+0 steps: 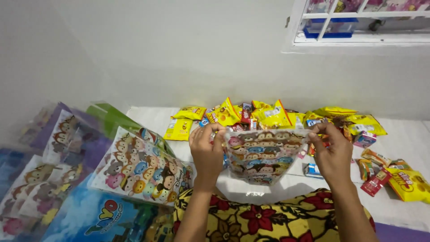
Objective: The person sorts a pile of assorted snack packets by hand, first placing several into a floppy plastic bag, then arranging the remaining packets on the floor.
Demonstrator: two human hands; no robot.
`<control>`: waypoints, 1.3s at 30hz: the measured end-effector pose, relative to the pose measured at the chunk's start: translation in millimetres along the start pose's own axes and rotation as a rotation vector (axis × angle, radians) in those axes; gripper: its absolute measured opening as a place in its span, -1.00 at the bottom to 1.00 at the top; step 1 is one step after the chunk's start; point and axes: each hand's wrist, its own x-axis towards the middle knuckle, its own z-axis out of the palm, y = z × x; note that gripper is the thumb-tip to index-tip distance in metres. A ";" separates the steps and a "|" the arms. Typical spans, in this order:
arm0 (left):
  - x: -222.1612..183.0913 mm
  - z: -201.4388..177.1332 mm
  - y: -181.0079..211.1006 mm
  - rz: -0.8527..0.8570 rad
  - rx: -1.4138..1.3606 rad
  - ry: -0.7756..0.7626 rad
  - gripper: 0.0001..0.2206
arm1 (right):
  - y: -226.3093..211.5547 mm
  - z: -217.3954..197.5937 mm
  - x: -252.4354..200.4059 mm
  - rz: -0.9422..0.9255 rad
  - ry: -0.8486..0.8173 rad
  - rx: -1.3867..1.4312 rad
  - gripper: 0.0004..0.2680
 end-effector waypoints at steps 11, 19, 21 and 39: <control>-54.5 13.8 -50.7 -0.507 -0.625 -0.380 -0.55 | 121.9 42.6 -55.2 0.379 -0.321 0.548 -0.60; -192.9 104.6 -214.5 -0.503 0.052 -1.272 0.00 | 338.0 174.9 -127.5 0.316 -1.098 -0.369 -0.39; -192.6 122.3 -236.0 -0.413 -0.057 -1.086 -0.14 | 398.4 210.7 -139.5 0.450 -0.942 -0.027 -0.42; -207.2 123.6 -250.2 -0.745 -0.053 -0.900 -0.59 | 281.3 195.5 -116.0 0.508 -0.979 -0.132 -0.42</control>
